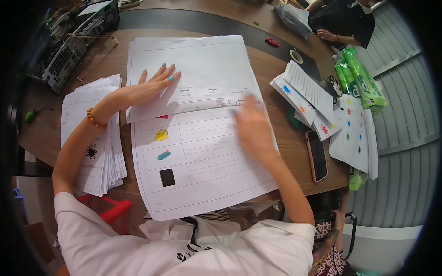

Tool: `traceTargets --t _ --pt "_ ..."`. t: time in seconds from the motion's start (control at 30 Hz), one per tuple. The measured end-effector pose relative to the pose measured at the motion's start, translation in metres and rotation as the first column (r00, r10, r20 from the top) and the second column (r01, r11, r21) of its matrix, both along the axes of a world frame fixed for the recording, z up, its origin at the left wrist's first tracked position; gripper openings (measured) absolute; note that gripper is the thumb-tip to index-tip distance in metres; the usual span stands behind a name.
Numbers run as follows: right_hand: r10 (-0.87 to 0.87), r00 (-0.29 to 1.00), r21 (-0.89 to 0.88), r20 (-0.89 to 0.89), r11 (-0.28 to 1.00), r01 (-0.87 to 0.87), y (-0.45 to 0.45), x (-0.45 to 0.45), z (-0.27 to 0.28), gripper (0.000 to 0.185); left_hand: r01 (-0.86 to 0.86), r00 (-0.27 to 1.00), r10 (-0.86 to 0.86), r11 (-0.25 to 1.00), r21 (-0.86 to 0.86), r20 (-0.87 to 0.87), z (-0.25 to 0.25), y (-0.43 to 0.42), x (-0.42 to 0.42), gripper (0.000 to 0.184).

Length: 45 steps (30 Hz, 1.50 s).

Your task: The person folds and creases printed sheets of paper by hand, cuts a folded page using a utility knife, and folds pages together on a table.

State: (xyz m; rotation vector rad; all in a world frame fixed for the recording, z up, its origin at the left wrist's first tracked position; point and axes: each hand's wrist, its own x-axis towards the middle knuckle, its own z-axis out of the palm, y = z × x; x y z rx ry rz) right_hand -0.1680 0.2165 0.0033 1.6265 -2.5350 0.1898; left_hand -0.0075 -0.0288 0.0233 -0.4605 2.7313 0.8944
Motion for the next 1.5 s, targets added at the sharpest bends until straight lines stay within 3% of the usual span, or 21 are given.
traceTargets --t 0.07,0.17,0.2,0.23,0.27,0.3,0.37,0.5,0.57,0.6,0.67,0.73,0.8,0.87,0.9,1.0,1.07,1.3,1.4,1.47,1.5 --pt "-0.067 0.989 0.052 -0.131 0.996 0.074 0.025 -0.024 0.002 0.046 -0.026 1.000 0.026 1.000 0.005 0.009 0.001 0.004 0.001 0.063" --pt "-0.044 0.948 -0.240 0.315 0.963 0.125 0.045 -0.011 0.021 0.044 -0.021 1.000 0.022 0.999 -0.030 0.008 -0.005 0.001 -0.005 0.063" --pt "-0.048 0.948 -0.243 0.314 0.961 0.129 0.042 -0.001 0.030 0.044 0.002 1.000 -0.002 0.998 -0.064 0.006 -0.009 0.000 -0.006 0.063" --pt "0.044 0.667 -0.336 0.744 0.887 0.316 0.037 0.008 0.036 0.044 0.006 1.000 -0.005 0.997 -0.071 0.007 -0.010 0.000 -0.008 0.063" --pt "0.225 0.221 -0.309 0.949 0.801 0.512 0.033 0.014 0.037 0.044 0.023 1.000 -0.022 0.995 -0.102 0.004 -0.010 0.000 -0.009 0.059" --pt "0.230 0.217 -0.312 0.949 0.800 0.514 0.029 0.015 0.037 0.044 0.038 0.999 -0.038 0.991 -0.130 0.003 -0.007 0.003 -0.007 0.056" --pt "0.431 -0.455 0.036 0.779 0.693 0.720 0.013 0.014 0.039 0.043 0.092 0.996 -0.092 0.978 -0.186 0.009 0.001 0.012 0.000 0.054" --pt "0.480 -0.367 -0.087 0.797 0.692 0.717 -0.022 0.009 0.024 0.046 0.141 0.984 -0.161 0.964 -0.225 -0.072 -0.004 0.017 0.003 0.047" --pt "0.449 -0.009 -0.332 0.893 0.673 0.660 -0.048 0.010 0.022 0.048 0.130 0.983 -0.156 0.965 -0.226 -0.100 -0.006 0.025 0.002 0.044" --pt "0.451 -0.013 -0.332 0.892 0.676 0.658 -0.058 0.012 0.018 0.048 0.119 0.973 -0.151 0.976 -0.181 -0.173 -0.008 0.032 0.000 0.042" --pt "0.456 0.483 -0.654 0.748 0.632 0.416 -0.075 0.015 0.009 0.041 0.104 0.960 -0.135 0.985 -0.134 -0.244 -0.014 0.035 -0.003 0.040" --pt "0.478 0.569 -0.721 0.669 0.601 0.344 -0.078 0.016 0.005 0.045 0.274 0.878 -0.301 0.953 -0.125 -0.371 -0.022 0.034 -0.002 0.040" --pt "0.485 0.741 -0.680 0.463 0.731 -0.053 -0.068 0.015 0.015 0.051 0.214 0.849 -0.287 0.954 -0.208 -0.444 -0.028 0.025 -0.001 0.038" --pt "0.533 0.763 -0.623 0.365 0.749 -0.225 -0.063 0.016 0.017 0.053 0.288 0.877 -0.035 0.836 0.467 -0.479 -0.030 -0.001 -0.002 0.039" --pt "0.580 0.775 -0.569 0.250 0.736 -0.367 -0.061 0.014 0.011 0.052 -0.016 0.935 0.179 0.883 0.468 -0.305 0.007 0.001 0.005 0.041" --pt "0.620 0.775 -0.460 0.122 0.727 -0.509 -0.061 0.018 0.004 0.050 0.038 0.988 0.070 0.751 0.659 -0.138 0.032 -0.054 0.020 0.041" --pt "0.581 0.813 -0.407 0.040 0.752 -0.518 -0.065 0.026 0.007 0.053 -0.011 0.999 0.033 0.844 0.536 -0.032 0.037 -0.073 0.031 0.043" --pt "0.578 0.789 -0.197 -0.210 0.765 -0.613 -0.078 0.044 0.012 0.050 -0.087 0.992 0.126 0.816 0.571 -0.029 0.015 -0.083 0.027 0.051" --pt "0.619 0.755 -0.189 -0.219 0.732 -0.655 -0.080 0.044 0.007 0.048 -0.169 0.984 0.177 0.895 0.412 0.020 0.028 -0.077 0.029 0.052" --pt "0.622 0.763 -0.180 -0.178 0.741 -0.646 -0.078 0.046 0.002 0.049 -0.241 0.967 0.244 0.969 -0.049 0.068 0.038 -0.070 0.030 0.054" --pt "0.626 0.760 -0.183 -0.171 0.738 -0.649 -0.077 0.048 0.003 0.049 -0.246 0.965 0.249 0.968 -0.048 0.075 0.035 -0.071 0.031 0.054"
